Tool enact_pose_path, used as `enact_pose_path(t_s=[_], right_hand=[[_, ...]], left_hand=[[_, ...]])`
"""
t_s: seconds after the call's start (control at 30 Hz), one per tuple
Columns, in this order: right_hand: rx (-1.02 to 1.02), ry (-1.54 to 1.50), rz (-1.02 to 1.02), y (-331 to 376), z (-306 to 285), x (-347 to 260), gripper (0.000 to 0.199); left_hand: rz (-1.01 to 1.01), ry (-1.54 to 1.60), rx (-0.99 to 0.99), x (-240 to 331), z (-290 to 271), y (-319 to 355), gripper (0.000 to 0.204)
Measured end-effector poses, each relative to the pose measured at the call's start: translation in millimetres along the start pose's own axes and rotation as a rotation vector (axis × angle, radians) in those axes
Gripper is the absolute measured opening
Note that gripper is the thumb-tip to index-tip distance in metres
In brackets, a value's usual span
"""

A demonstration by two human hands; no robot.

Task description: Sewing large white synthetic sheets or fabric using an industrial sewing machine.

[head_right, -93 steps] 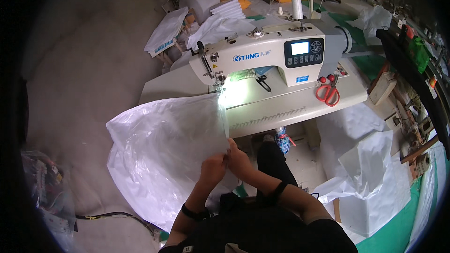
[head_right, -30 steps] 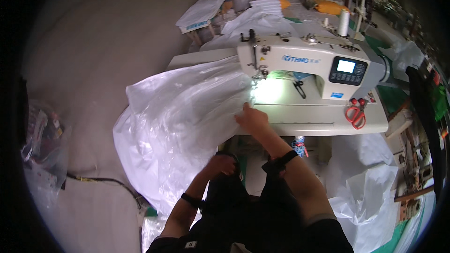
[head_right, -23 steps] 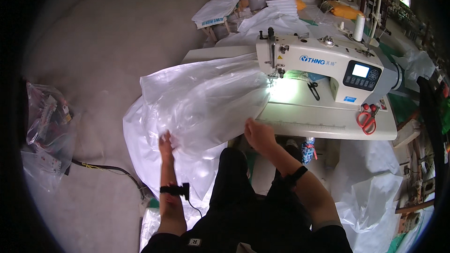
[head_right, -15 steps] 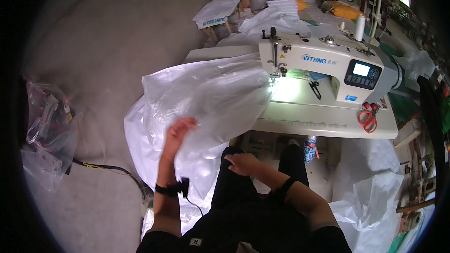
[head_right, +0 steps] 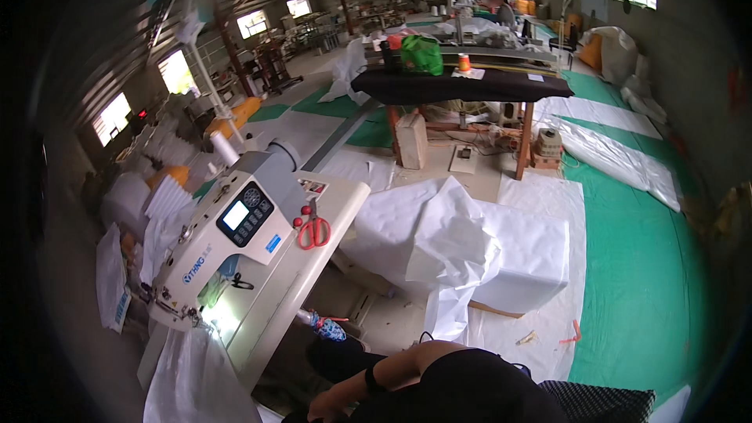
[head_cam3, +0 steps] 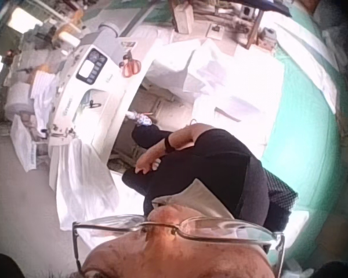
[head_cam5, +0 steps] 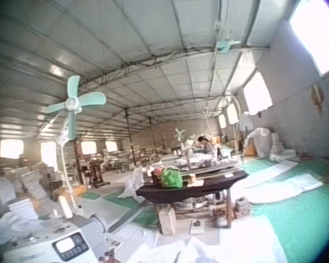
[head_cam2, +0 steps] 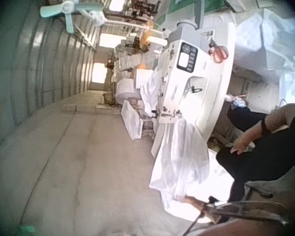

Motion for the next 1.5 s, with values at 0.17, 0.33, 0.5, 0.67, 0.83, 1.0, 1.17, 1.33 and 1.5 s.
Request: enact_pose_path(t_s=[0.17,0.33,0.5,0.67,0.83,1.0,1.17,1.33,1.5], right_hand=[[0.201,0.138,-0.26,-31.7,-8.2,27.5,0.036],[0.05,0.061,-0.084,-23.0,-4.5,37.5,0.038],[0.114,0.547,-0.072,10.8,1.2,11.6,0.038],[-0.001,0.59,-0.003,12.1,8.7,6.3,0.038],[0.084,0.464,0.001,4.0,8.3,24.3,0.032],[0.059,0.614,-0.152,5.1,14.9,32.5,0.031],[-0.061,0.374,0.166,14.7,12.8,28.7,0.034],[0.053,0.51,-0.032,25.2,2.9,-21.9,0.036],[-0.074,0.45,0.205,26.1,-0.9,-12.0,0.039]], left_hand=[[-0.022,0.035,0.194,-39.5,-42.4,14.5,0.045],[0.055,0.068,0.306,-48.4,-47.6,45.0,0.053],[-0.037,0.257,0.107,-15.5,-27.9,75.0,0.062],[-0.264,0.403,-0.412,-0.1,-7.0,63.5,0.067],[-0.186,0.365,-0.325,8.0,5.8,68.1,0.058],[-0.188,0.36,-0.303,2.7,17.6,85.4,0.05],[-0.192,0.397,-0.319,6.0,27.3,94.1,0.042],[-0.184,0.386,-0.29,7.0,38.4,115.4,0.034],[-0.174,0.332,-0.234,-13.3,62.1,144.8,0.027]])
Point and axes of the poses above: each hand's wrist, its own y-axis away from the middle knuckle, its own z-axis out of the palm, x = y × z, the point moved 7 cm from there along -y, towards the middle knuckle, and after that the axes turned 8 degrees about y, right-handed, at the moved point
